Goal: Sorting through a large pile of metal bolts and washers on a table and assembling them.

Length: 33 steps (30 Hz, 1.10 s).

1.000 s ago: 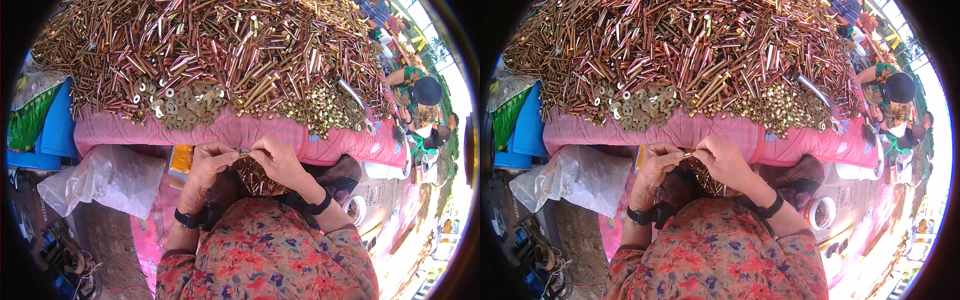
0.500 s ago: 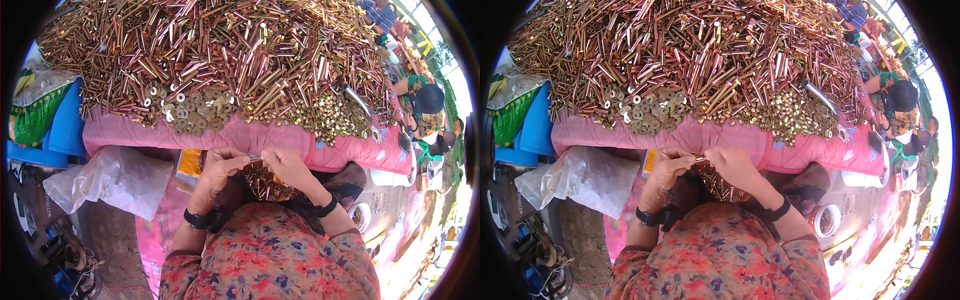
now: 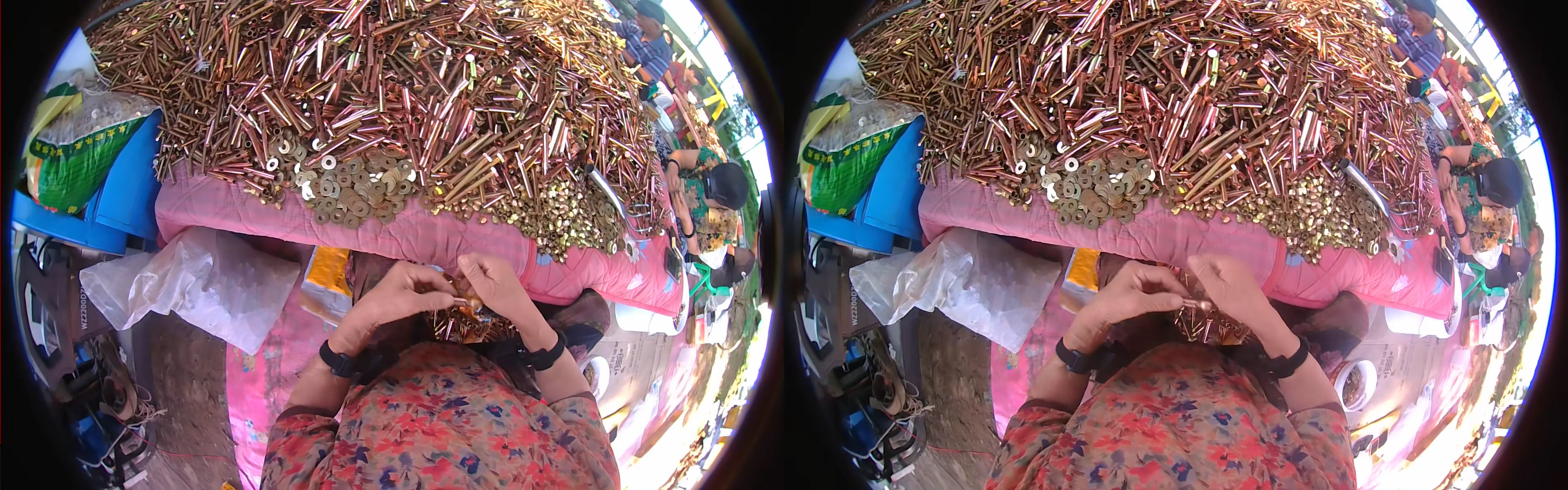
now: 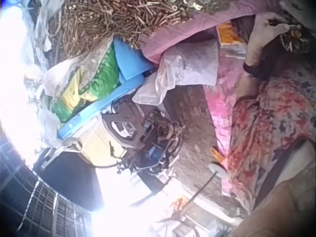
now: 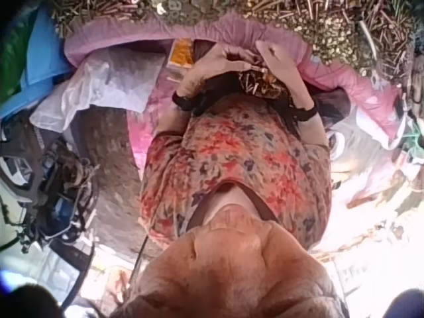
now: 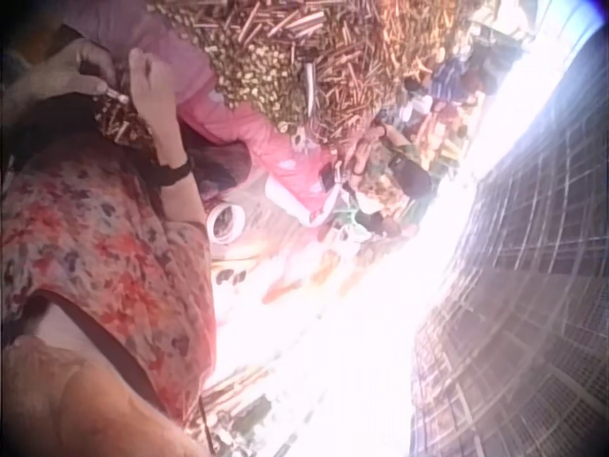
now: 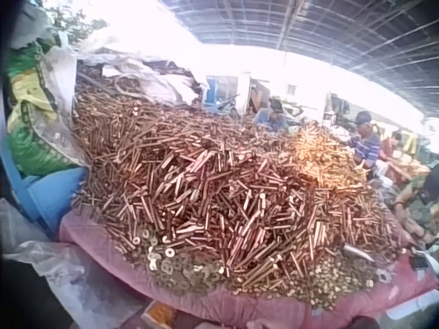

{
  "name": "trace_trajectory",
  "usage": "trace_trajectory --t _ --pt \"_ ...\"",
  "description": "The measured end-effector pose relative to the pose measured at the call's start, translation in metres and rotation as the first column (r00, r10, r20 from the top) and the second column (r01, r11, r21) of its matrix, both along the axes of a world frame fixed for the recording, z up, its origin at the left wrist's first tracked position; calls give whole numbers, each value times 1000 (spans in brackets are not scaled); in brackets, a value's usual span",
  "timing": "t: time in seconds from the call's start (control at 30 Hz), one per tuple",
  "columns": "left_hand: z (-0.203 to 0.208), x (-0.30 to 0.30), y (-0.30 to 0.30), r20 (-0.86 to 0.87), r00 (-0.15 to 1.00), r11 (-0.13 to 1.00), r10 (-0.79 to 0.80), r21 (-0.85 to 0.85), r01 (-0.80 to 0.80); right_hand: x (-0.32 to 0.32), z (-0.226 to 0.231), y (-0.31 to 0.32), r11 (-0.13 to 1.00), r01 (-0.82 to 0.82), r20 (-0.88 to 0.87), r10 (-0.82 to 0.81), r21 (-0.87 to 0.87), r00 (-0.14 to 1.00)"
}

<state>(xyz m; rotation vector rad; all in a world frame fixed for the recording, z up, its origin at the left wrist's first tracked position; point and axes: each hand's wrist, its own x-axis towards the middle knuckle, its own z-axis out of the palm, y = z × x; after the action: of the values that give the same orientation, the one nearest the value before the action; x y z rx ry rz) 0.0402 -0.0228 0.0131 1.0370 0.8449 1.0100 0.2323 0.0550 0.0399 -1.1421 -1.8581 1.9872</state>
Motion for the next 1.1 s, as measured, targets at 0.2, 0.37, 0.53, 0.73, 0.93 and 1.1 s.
trace_trajectory --t 0.2,0.37,0.53,0.73,0.93,1.1 --pt "-11 -56 29 -270 632 687 726 329 -648 0 -24 7 828 227 24 -278 513 960" --pt "-7 -149 31 -351 -8 217 936 597 -773 -2 -33 3 771 181 57 -271 610 961" --pt "1 -158 50 -340 -33 239 940 723 -648 -16 -38 1 772 207 17 -272 601 962" --pt "6 -121 92 -411 26 365 911 775 -516 -21 -41 -1 694 154 10 -226 703 974" --pt "11 -72 117 -409 192 451 892 770 -451 -20 -47 0 681 215 -32 -271 700 962" --pt "-2 -7 123 -380 482 548 789 791 -273 -22 -52 2 632 222 -45 -283 742 958"
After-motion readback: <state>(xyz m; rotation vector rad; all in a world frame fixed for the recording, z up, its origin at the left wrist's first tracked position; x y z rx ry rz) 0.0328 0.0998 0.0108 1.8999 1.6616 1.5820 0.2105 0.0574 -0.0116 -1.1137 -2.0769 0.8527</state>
